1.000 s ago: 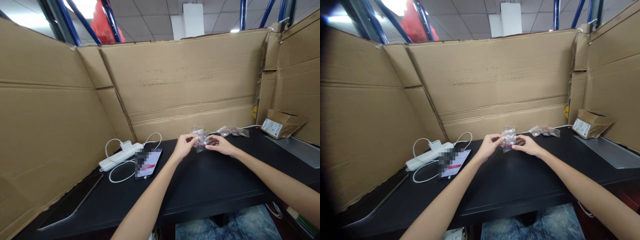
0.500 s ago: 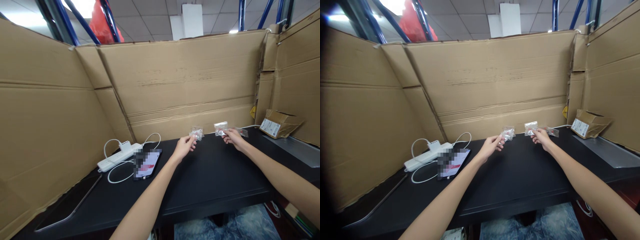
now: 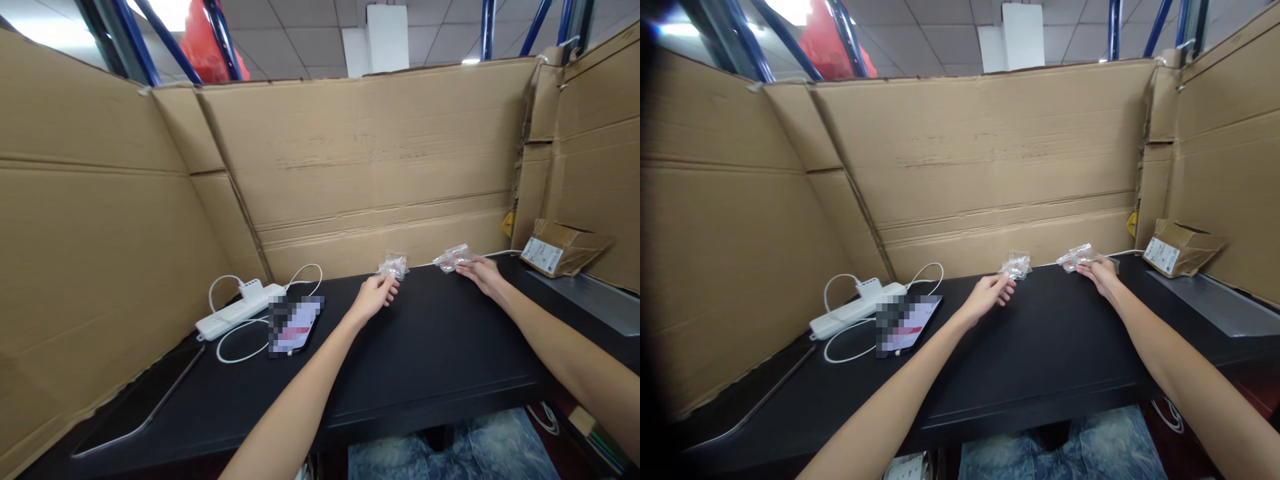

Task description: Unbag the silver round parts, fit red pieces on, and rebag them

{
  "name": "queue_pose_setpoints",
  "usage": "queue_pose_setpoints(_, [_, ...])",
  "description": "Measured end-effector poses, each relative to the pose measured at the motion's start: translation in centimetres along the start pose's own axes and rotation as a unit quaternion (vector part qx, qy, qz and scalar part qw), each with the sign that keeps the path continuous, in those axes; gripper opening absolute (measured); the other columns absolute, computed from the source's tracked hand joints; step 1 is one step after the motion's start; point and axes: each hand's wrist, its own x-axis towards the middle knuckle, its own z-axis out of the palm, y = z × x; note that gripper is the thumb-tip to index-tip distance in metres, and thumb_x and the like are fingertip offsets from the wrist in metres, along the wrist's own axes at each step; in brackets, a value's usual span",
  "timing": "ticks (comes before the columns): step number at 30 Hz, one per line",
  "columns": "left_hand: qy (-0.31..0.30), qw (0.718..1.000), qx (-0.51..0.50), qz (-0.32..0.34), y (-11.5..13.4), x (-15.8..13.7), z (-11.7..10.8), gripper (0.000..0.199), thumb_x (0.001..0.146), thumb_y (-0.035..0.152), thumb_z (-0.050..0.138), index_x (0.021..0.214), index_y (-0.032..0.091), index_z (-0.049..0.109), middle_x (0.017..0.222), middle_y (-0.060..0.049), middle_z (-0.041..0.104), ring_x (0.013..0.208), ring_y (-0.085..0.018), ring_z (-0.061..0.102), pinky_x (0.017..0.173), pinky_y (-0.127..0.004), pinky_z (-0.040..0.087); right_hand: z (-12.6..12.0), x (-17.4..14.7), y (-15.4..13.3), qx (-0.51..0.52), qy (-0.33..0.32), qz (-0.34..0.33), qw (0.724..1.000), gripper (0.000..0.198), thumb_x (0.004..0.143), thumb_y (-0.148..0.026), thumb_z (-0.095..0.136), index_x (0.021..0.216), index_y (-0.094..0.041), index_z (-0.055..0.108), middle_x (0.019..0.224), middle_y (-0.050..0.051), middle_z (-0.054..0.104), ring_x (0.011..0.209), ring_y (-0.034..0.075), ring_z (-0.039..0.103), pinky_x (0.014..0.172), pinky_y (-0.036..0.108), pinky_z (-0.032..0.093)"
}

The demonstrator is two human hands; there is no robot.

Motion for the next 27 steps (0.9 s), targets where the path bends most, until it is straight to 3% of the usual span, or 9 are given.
queue_pose_setpoints(3, [-0.004, 1.0, 0.011, 0.0, -0.2, 0.1, 0.1, 0.053, 0.089, 0.057, 0.043, 0.089, 0.01, 0.067, 0.079, -0.008, 0.064, 0.063, -0.013, 0.058, 0.054, -0.024, 0.048, -0.3, 0.2, -0.1, 0.045, 0.003, 0.004, 0.999, 0.036, 0.076, 0.01, 0.056, 0.098, -0.017, 0.045, 0.076, 0.004, 0.068, 0.075, 0.019, 0.073, 0.073, 0.029, 0.064])
queue_pose_setpoints(8, [0.003, 0.995, 0.09, 0.039, -0.3, -0.1, -0.1, 0.047, 0.09, 0.053, 0.042, 0.086, 0.013, 0.067, 0.076, -0.006, 0.065, 0.065, -0.016, 0.06, 0.059, -0.027, 0.048, -0.5, 0.3, 0.1, 0.056, -0.01, 0.004, 0.998, 0.037, 0.076, 0.004, 0.059, 0.103, -0.017, 0.045, 0.082, 0.006, 0.069, 0.073, 0.02, 0.073, 0.071, 0.033, 0.063])
queue_pose_setpoints(11, [0.027, 0.965, 0.227, 0.126, -0.3, -0.6, -0.3, 0.036, 0.09, 0.043, 0.045, 0.081, 0.016, 0.068, 0.075, -0.006, 0.067, 0.072, -0.019, 0.061, 0.071, -0.03, 0.046, -0.4, 0.3, 0.4, -0.052, -0.024, -0.051, 0.997, 0.029, 0.079, -0.006, 0.063, 0.102, -0.016, 0.049, 0.083, 0.008, 0.07, 0.067, 0.019, 0.072, 0.064, 0.031, 0.062])
queue_pose_setpoints(14, [0.043, 0.927, 0.333, 0.165, -0.9, -0.8, -0.2, 0.03, 0.09, 0.038, 0.047, 0.094, 0.017, 0.068, 0.093, -0.009, 0.069, 0.09, -0.023, 0.06, 0.084, -0.035, 0.044, -0.1, 0.3, 1.0, -0.172, -0.034, -0.114, 0.978, 0.022, 0.078, -0.012, 0.064, 0.099, -0.015, 0.057, 0.078, 0.007, 0.07, 0.057, 0.017, 0.068, 0.058, 0.03, 0.058])
queue_pose_setpoints(16, [0.044, 0.91, 0.384, 0.151, -1.6, -0.7, -0.1, 0.038, 0.088, 0.042, 0.049, 0.113, 0.017, 0.063, 0.114, -0.012, 0.064, 0.106, -0.028, 0.055, 0.093, -0.04, 0.041, 0.3, 0.1, 1.5, -0.269, -0.06, -0.187, 0.943, 0.019, 0.077, -0.011, 0.063, 0.095, -0.015, 0.062, 0.079, 0.007, 0.07, 0.06, 0.016, 0.067, 0.064, 0.031, 0.056])
queue_pose_setpoints(19, [0.029, 0.89, 0.439, 0.119, -2.7, -0.2, -0.1, 0.058, 0.088, 0.051, 0.047, 0.135, 0.018, 0.048, 0.141, -0.015, 0.046, 0.126, -0.034, 0.041, 0.101, -0.047, 0.036, 1.2, -0.8, 2.2, -0.43, -0.122, -0.321, 0.835, 0.022, 0.078, -0.01, 0.056, 0.098, -0.015, 0.063, 0.088, 0.009, 0.07, 0.073, 0.019, 0.067, 0.076, 0.033, 0.053])
queue_pose_setpoints(23, [0.035, 0.879, 0.468, 0.087, -3.5, 0.5, -0.5, 0.072, 0.087, 0.058, 0.043, 0.146, 0.019, 0.033, 0.155, -0.015, 0.025, 0.141, -0.037, 0.021, 0.109, -0.052, 0.024, 2.4, -2.6, 2.6, -0.537, -0.211, -0.402, 0.711, 0.026, 0.082, -0.017, 0.054, 0.107, -0.015, 0.061, 0.101, 0.012, 0.067, 0.087, 0.022, 0.064, 0.083, 0.035, 0.049])
queue_pose_setpoints(25, [0.019, 0.88, 0.469, 0.069, -3.7, 0.7, -0.8, 0.07, 0.088, 0.059, 0.04, 0.146, 0.02, 0.034, 0.155, -0.014, 0.026, 0.141, -0.037, 0.022, 0.11, -0.052, 0.022, 2.8, -3.4, 2.6, -0.563, -0.225, -0.415, 0.678, 0.024, 0.084, -0.02, 0.053, 0.106, -0.015, 0.062, 0.102, 0.013, 0.065, 0.097, 0.025, 0.061, 0.089, 0.037, 0.046])
queue_pose_setpoints(27, [0.004, 0.883, 0.465, 0.058, -3.5, 0.7, -1.0, 0.062, 0.089, 0.057, 0.04, 0.139, 0.021, 0.044, 0.15, -0.014, 0.036, 0.134, -0.037, 0.033, 0.106, -0.051, 0.028, 3.1, -4.0, 2.5, -0.575, -0.233, -0.415, 0.666, 0.022, 0.086, -0.021, 0.052, 0.104, -0.015, 0.062, 0.1, 0.012, 0.065, 0.099, 0.025, 0.059, 0.091, 0.037, 0.044])
